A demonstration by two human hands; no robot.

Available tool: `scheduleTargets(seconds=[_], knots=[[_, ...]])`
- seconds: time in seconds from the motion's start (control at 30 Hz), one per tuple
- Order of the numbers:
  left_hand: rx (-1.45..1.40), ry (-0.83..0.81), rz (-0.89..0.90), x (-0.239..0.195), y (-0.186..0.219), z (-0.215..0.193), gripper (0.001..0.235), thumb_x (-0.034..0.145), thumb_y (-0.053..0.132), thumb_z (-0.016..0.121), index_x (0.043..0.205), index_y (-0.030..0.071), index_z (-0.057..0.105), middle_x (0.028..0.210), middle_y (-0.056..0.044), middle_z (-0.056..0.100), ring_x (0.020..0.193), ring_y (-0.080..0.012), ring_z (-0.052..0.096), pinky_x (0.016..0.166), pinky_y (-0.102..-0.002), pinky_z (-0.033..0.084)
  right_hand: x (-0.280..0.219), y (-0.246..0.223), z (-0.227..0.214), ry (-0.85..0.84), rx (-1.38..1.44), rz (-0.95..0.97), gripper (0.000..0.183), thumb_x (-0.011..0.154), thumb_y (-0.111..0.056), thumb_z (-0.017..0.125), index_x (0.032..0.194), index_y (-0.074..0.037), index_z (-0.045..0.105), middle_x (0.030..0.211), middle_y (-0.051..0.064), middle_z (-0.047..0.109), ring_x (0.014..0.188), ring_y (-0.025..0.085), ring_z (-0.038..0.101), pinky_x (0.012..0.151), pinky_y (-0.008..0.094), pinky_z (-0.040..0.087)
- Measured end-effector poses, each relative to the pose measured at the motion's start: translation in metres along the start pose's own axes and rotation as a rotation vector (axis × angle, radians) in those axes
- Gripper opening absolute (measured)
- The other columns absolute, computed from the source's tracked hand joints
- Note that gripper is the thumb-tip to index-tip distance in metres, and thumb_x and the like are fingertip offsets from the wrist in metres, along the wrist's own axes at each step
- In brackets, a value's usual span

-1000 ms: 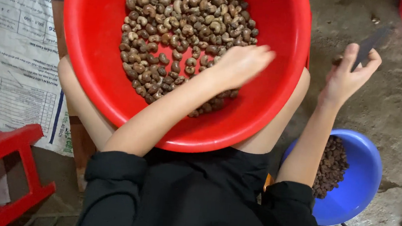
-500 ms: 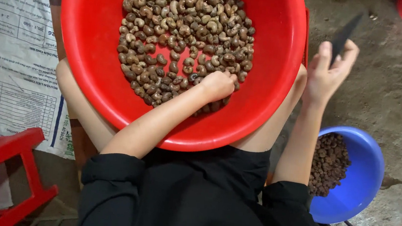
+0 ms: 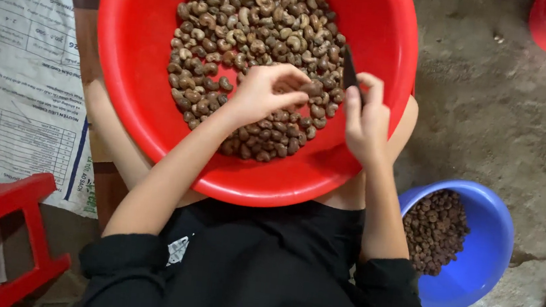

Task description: The person sits cross-legged on the floor with a red basin of cashew nuts on their lap. They use a knife to peel the outer layer off individual cashews, placing the peeled nuts into a blue basin on the floor.

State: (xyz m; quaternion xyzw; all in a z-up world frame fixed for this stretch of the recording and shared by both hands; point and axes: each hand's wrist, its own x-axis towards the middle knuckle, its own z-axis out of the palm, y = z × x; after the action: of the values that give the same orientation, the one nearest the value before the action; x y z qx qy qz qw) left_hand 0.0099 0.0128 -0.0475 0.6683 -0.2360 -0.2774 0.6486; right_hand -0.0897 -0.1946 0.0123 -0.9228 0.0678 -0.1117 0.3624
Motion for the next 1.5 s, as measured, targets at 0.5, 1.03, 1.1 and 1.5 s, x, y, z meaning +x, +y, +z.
scheduleTargets(seconds=[0.5, 1.03, 1.1, 1.5], knots=[[-0.025, 0.367, 0.238, -0.017, 0.02, -0.001, 0.021, 0.094, 0.0, 0.077, 0.114, -0.002, 0.071, 0.102, -0.018, 0.075, 0.088, -0.0239, 0.078, 0.068, -0.029, 0.066, -0.02, -0.014, 0.05, -0.048, -0.311, 0.015, 0.027, 0.11, -0.029, 0.051, 0.135, -0.022, 0.042, 0.091, 0.02, 0.077, 0.071, 0.044, 0.072, 0.069, 0.054, 0.058], [-0.07, 0.17, 0.285, -0.025, 0.047, 0.001, 0.023, 0.095, -0.002, 0.074, 0.117, -0.003, 0.069, 0.102, -0.02, 0.07, 0.091, -0.029, 0.075, 0.072, -0.035, 0.065, 0.001, -0.002, 0.042, -0.017, 0.767, -0.003, 0.031, 0.112, -0.009, 0.046, 0.142, -0.01, 0.036, 0.062, 0.002, 0.046, 0.051, 0.011, 0.044, 0.054, 0.02, 0.038], [-0.103, 0.166, 0.28, -0.026, 0.044, 0.001, 0.025, 0.095, 0.0, 0.076, 0.119, -0.001, 0.069, 0.103, -0.017, 0.07, 0.093, -0.026, 0.074, 0.072, -0.033, 0.065, 0.002, -0.024, 0.041, -0.04, 0.871, 0.123, 0.033, 0.11, -0.013, 0.051, 0.141, -0.011, 0.039, 0.075, 0.003, 0.052, 0.054, 0.009, 0.046, 0.051, 0.019, 0.04], [0.307, 0.24, 0.329, -0.026, 0.031, 0.003, 0.029, 0.109, 0.028, 0.057, 0.115, 0.002, 0.066, 0.092, -0.011, 0.064, 0.083, -0.0276, 0.071, 0.062, -0.037, 0.061, -0.006, -0.021, 0.053, 0.037, 0.745, 0.121, 0.032, 0.111, -0.017, 0.05, 0.14, -0.007, 0.042, 0.081, 0.008, 0.064, 0.062, 0.013, 0.058, 0.054, 0.023, 0.044]])
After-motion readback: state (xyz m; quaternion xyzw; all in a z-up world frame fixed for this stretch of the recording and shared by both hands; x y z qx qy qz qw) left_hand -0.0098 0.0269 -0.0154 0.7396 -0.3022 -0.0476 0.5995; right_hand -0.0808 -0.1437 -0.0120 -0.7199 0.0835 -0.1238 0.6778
